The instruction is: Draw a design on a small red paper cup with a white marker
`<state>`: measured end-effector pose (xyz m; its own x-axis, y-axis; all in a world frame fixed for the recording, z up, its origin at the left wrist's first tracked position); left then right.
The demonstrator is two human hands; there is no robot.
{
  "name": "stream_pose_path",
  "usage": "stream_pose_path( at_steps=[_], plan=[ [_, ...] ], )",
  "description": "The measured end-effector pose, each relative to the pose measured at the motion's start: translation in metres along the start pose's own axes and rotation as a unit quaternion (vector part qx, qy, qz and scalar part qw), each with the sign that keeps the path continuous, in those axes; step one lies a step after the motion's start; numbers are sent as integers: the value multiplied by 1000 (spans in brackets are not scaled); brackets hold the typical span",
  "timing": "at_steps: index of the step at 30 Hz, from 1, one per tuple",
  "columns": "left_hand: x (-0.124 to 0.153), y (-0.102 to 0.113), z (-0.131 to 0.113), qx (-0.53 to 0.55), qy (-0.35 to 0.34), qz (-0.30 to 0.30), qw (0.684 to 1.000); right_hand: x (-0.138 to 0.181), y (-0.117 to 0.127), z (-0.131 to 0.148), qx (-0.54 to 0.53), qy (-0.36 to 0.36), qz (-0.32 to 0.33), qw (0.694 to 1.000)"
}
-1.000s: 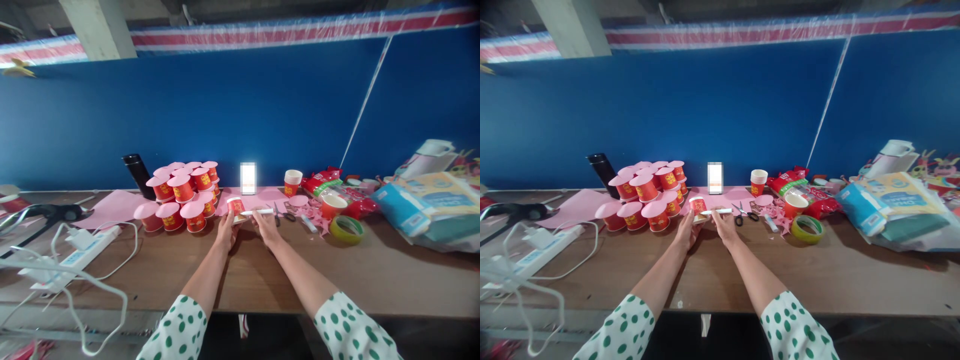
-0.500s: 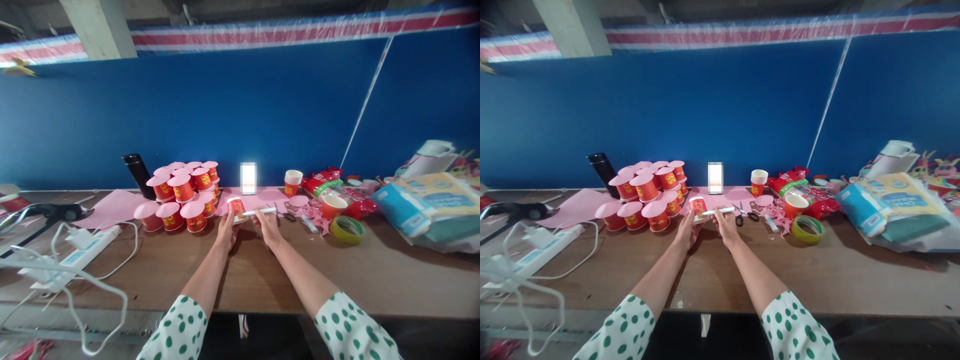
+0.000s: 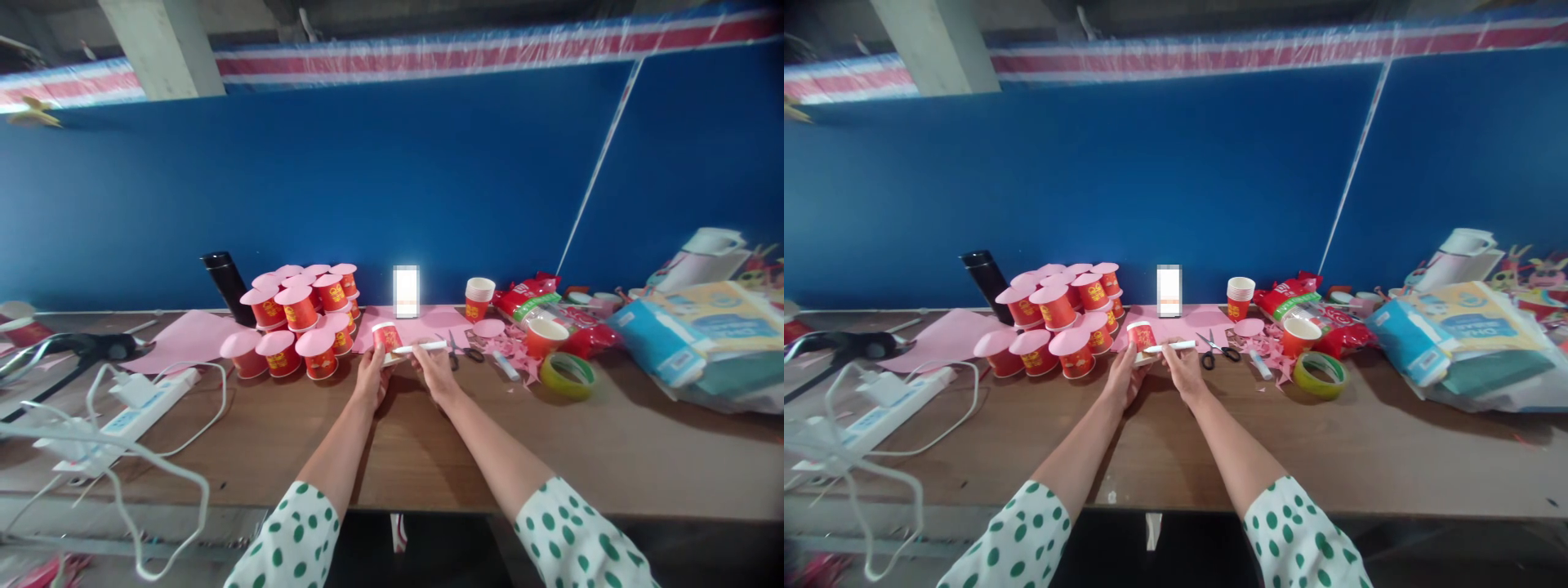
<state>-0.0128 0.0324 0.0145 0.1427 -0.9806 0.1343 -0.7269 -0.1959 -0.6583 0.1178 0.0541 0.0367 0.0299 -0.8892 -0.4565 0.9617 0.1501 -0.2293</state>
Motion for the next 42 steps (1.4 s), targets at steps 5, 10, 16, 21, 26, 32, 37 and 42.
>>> stream_pose_path(
  at_steps=[5,10,16,21,26,32,37,42],
  plan=[
    [0,1,0,-5,6,-12,1000,-2,3,-2,-1,-1,-19,1000],
    [-1,3,1,-2,6,-11,1000,-1,3,-4,1,-5,-12,1000],
    [-1,3,1,-3,6,-11,1000,-2,4,-4,-5,-10,-21,1000],
    [-1,3,1,0,8,-7,1000,-1,3,-2,-9,-17,-16,1000],
    [-2,5,2,8,14,-19,1000,-2,4,0,-10,-17,-30,999],
    [-6,10,4,26,28,-28,999,-2,4,0,-17,-17,-34,999],
    [-8,12,5,34,35,-32,998,-1,4,1,-19,-15,-29,999],
    [-7,10,5,48,48,-36,997,-1,3,2,-24,-19,-29,999]
  ],
)
Point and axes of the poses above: each hand's wrist, its own x-axis away from the middle knuckle, its own y-axis out of the back of the hand, z = x × y, the point moved 4 cm from there along -x, towards the middle knuckle, and after that the axes turned 13 degrees about y, right-handed, at the moved point
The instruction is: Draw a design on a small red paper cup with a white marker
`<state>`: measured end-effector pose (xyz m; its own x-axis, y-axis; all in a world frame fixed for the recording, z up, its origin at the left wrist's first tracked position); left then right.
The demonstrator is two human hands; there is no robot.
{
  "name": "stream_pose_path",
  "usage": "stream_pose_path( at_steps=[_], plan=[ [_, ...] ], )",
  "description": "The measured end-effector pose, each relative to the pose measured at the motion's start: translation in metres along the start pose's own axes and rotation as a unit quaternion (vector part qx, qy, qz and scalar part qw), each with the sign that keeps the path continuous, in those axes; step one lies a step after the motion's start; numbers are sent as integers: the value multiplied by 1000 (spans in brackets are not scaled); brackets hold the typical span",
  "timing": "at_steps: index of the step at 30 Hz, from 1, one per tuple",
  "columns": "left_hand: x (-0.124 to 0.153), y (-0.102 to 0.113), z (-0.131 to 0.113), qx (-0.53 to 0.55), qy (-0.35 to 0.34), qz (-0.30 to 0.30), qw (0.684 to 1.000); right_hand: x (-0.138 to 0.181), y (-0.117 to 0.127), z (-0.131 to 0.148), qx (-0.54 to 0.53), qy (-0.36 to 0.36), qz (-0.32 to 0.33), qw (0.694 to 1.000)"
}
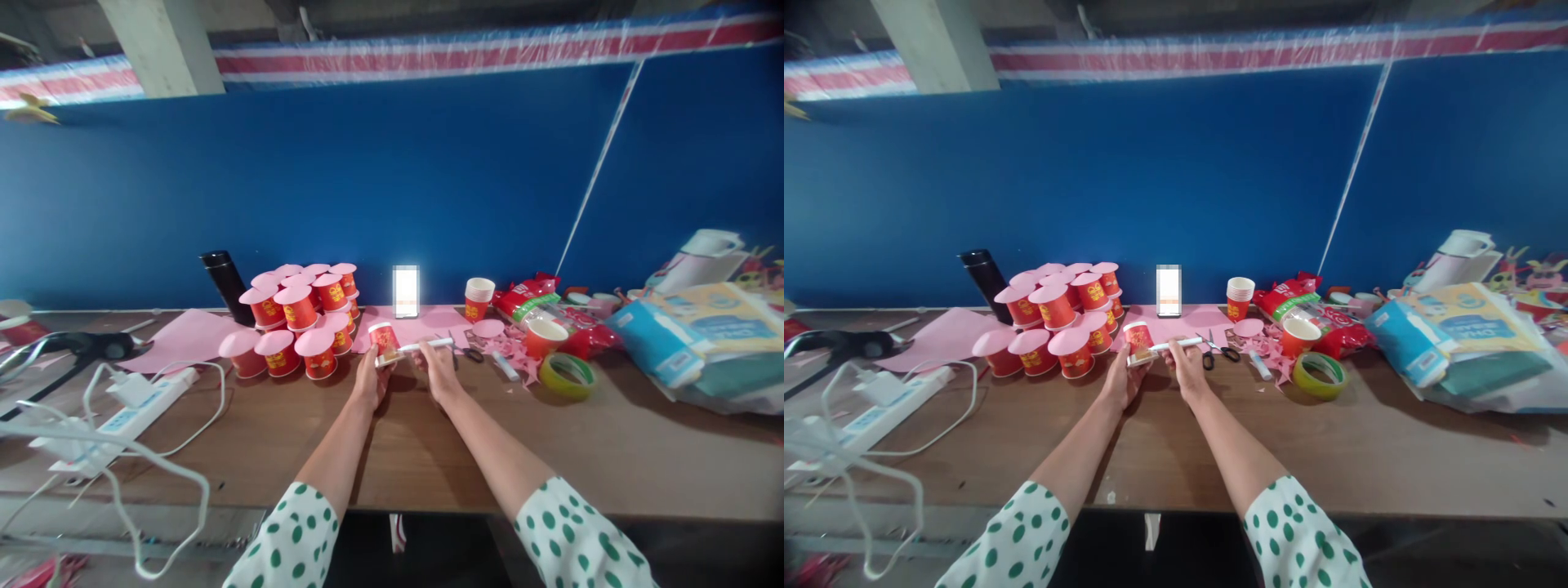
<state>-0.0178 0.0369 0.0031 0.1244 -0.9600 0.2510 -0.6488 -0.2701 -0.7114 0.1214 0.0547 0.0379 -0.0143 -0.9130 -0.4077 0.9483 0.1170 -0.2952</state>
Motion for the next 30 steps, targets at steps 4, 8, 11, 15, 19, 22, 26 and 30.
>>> stream_pose_path(
  at_steps=[4,8,11,15,19,22,26,30],
  plan=[
    [2,-2,-1,18,10,-2,1000,0,0,0,-5,0,-4,1000],
    [4,-4,-2,19,9,-2,1000,0,0,-1,-7,1,-6,1000],
    [3,-3,-1,6,14,-7,1000,0,0,-1,-7,2,-7,1000],
    [3,-4,-1,1,10,-3,1000,0,0,0,-8,2,-8,1000],
    [4,-4,-1,2,8,-4,1000,0,0,0,-10,0,-6,1000],
    [3,-4,-1,2,7,0,1000,0,0,0,-11,1,-5,1000],
    [2,-3,0,5,5,3,1000,0,-1,1,-11,-1,-6,1000],
    [1,-1,0,3,1,6,1000,0,-1,2,-13,-1,-5,1000]
  ],
)
Point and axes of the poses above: each hand's wrist, its own x-axis away from the middle knuckle, its own y-axis out of the back of the hand, z = x × y, the point moved 4 cm from there along -x, towards the middle knuckle, and after that the axes turned 13 degrees about y, right-handed, at the moved point
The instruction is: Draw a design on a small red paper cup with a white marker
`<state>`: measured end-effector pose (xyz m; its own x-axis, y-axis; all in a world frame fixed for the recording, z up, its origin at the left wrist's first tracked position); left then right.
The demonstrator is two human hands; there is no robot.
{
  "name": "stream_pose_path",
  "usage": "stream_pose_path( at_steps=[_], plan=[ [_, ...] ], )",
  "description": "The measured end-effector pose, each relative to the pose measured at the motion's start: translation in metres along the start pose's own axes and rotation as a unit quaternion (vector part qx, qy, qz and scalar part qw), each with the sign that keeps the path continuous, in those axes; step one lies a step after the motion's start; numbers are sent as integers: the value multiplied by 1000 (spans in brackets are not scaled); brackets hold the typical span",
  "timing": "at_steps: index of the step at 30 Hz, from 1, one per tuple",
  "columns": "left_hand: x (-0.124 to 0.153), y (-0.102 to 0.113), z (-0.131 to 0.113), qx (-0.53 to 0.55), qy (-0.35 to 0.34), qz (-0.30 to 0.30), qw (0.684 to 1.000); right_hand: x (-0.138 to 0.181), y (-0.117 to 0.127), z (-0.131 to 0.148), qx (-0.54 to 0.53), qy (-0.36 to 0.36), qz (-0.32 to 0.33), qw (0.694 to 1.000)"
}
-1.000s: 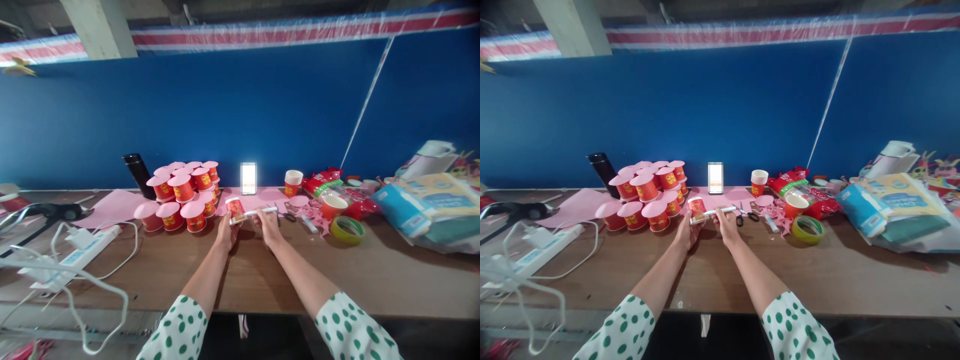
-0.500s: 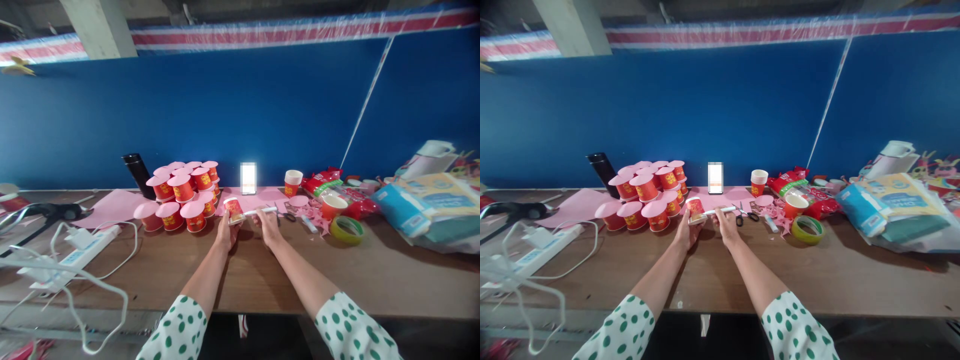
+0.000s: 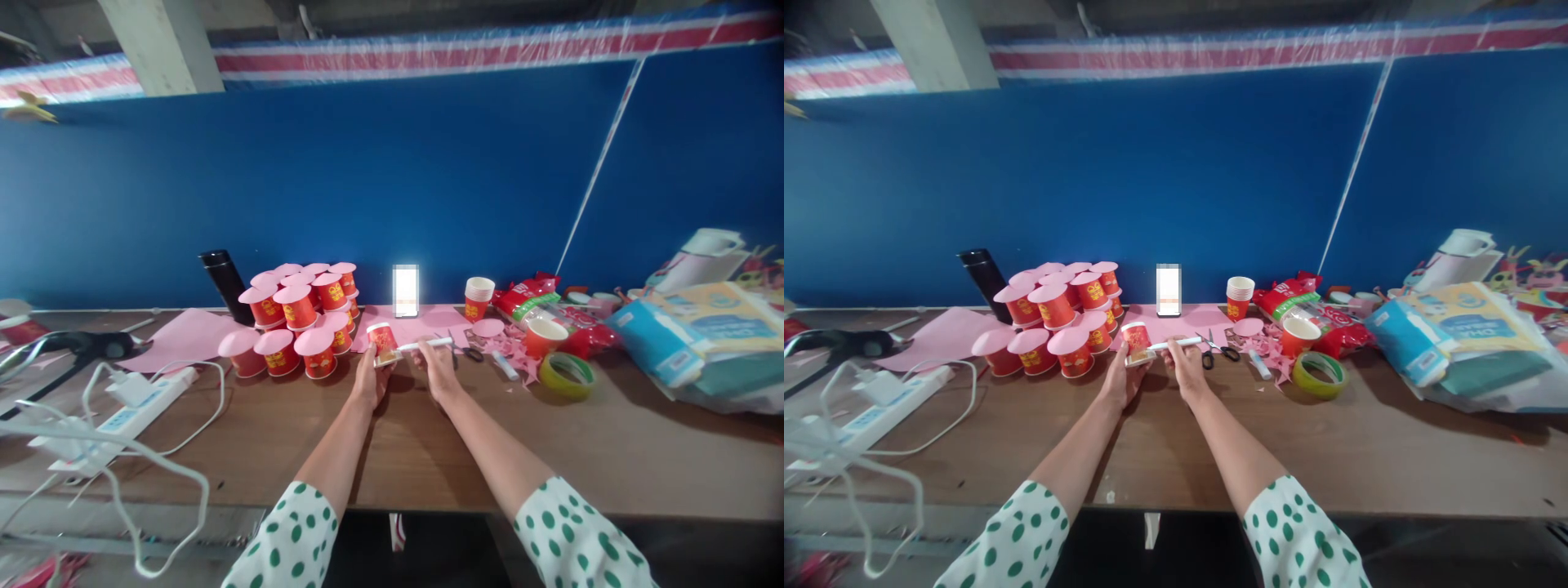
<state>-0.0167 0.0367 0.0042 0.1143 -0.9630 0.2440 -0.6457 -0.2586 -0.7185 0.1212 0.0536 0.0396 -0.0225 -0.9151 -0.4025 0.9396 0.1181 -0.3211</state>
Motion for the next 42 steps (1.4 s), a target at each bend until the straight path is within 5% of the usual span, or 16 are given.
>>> stream_pose_path(
  at_steps=[42],
  plan=[
    [-1,1,0,5,8,-8,1000,0,1,-2,-9,-3,1,1000]
  ],
)
Point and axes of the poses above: each hand's wrist, its own x-axis away from the middle knuckle, its own y-axis out of the back of the hand, z = x × y, the point moved 4 cm from there along -x, towards the middle knuckle, and after that the axes turned 13 degrees about y, right-handed, at the moved point
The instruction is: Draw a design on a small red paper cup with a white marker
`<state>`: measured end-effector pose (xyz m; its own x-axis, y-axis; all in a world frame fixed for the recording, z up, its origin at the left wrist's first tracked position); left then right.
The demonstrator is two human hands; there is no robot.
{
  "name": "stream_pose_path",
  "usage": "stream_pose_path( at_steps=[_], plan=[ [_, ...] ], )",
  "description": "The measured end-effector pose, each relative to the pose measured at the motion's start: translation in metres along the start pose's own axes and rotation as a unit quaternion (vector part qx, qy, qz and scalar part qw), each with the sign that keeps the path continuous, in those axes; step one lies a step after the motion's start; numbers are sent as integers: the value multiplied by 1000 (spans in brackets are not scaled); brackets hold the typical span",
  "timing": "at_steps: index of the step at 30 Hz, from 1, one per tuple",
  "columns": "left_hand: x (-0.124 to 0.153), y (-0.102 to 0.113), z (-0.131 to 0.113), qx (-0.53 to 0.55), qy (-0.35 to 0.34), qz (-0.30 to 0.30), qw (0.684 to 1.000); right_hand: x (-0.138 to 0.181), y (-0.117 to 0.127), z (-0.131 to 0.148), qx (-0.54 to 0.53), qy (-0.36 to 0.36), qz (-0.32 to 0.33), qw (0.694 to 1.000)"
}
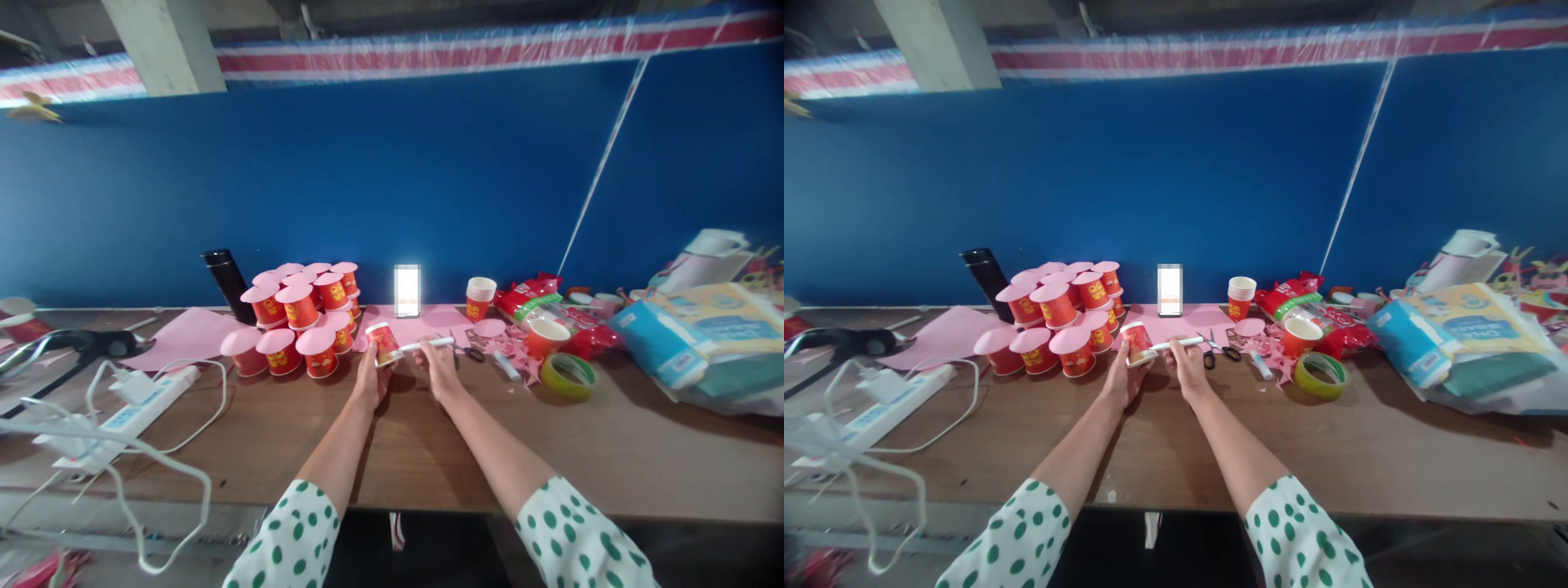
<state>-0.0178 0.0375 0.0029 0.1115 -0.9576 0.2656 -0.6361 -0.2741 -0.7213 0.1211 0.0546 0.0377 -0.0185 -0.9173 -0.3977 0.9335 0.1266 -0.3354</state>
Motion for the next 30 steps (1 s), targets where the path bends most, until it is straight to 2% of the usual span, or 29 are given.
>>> stream_pose_path(
  at_steps=[17,30],
  plan=[
    [4,-4,-1,1,4,-14,1000,0,-1,3,7,11,8,1000],
    [1,-3,0,12,13,-2,1000,0,0,4,11,7,1,1000]
  ],
)
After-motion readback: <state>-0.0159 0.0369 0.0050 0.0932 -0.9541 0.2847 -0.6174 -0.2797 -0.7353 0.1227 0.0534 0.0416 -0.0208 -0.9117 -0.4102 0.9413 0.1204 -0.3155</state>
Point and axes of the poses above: each hand's wrist, its own x-axis away from the middle knuckle, its own y-axis out of the back of the hand, z = x × y, the point moved 4 cm from there along -x, towards the middle knuckle, and after that the axes turned 13 degrees about y, right-handed, at the moved point
